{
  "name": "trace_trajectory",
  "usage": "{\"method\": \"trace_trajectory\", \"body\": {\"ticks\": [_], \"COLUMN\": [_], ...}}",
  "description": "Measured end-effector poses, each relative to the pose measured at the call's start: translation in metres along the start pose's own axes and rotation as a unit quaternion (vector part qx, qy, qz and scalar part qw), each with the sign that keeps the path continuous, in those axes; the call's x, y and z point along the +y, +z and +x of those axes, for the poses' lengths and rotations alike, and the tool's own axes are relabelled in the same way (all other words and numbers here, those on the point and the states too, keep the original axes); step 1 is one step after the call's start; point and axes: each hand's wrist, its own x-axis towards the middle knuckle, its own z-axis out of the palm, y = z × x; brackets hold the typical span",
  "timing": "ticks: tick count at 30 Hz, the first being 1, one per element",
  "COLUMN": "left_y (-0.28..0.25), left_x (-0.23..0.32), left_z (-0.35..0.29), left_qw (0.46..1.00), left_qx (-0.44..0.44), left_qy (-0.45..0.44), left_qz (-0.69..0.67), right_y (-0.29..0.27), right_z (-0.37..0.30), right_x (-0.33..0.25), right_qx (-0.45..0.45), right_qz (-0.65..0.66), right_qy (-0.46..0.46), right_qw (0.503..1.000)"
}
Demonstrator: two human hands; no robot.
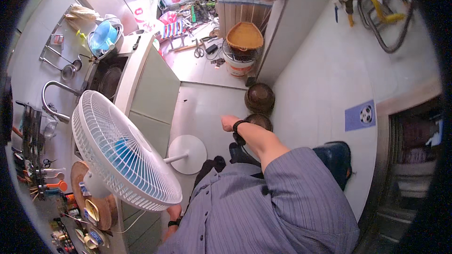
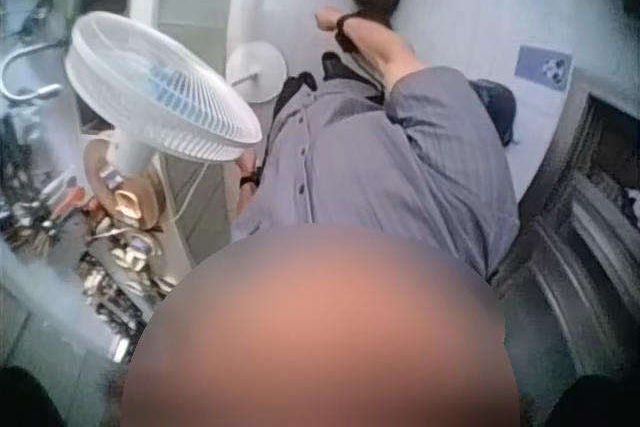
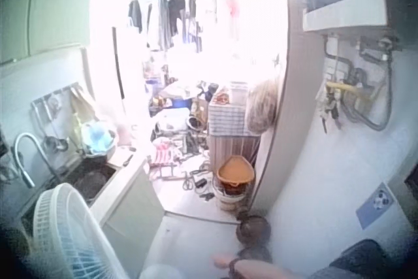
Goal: Repairing a circuit board while sitting on the floor, then standing up to get a tissue and returning to the work area.
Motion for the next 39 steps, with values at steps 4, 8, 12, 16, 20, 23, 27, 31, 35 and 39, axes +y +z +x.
{"method": "trace_trajectory", "body": {"ticks": [4, 8, 12, 16, 20, 23, 27, 31, 35, 39], "left_y": [-0.012, -0.001, 0.005, 0.036, 0.081, 0.099, 0.162, 0.197, 0.212, 0.199], "left_x": [-0.018, -0.015, -0.011, 0.018, 0.053, 0.089, 0.164, 0.249, 0.295, 0.34], "left_z": [-0.007, 0.005, 0.0, 0.006, 0.007, 0.023, 0.053, 0.08, 0.101, 0.177], "left_qw": [0.998, 0.991, 0.976, 0.957, 0.927, 0.894, 0.893, 0.92, 0.966, 0.958], "left_qx": [-0.017, -0.042, -0.07, -0.103, -0.145, -0.172, -0.108, -0.069, 0.017, -0.021], "left_qy": [-0.017, -0.027, -0.058, -0.096, -0.145, -0.182, -0.261, -0.313, -0.24, -0.271], "left_qz": [0.058, 0.125, 0.198, 0.256, 0.315, 0.372, 0.35, 0.225, 0.093, 0.093], "right_y": [-0.024, -0.047, -0.069, -0.089, -0.125, -0.165, -0.211, -0.257, -0.295, -0.325], "right_z": [0.006, 0.03, 0.062, 0.103, 0.164, 0.21, 0.267, 0.296, 0.307, 0.321], "right_x": [0.002, 0.001, -0.023, -0.03, 0.008, 0.028, 0.074, 0.113, 0.144, 0.157], "right_qx": [-0.036, -0.04, -0.042, -0.079, -0.114, -0.134, -0.119, -0.077, -0.076, -0.126], "right_qz": [-0.053, -0.124, -0.15, -0.171, -0.168, -0.184, -0.11, -0.099, -0.129, -0.13], "right_qy": [-0.001, -0.061, -0.063, -0.095, -0.115, -0.1, -0.11, -0.135, -0.165, -0.127], "right_qw": [0.998, 0.99, 0.986, 0.977, 0.972, 0.968, 0.981, 0.983, 0.975, 0.975]}}
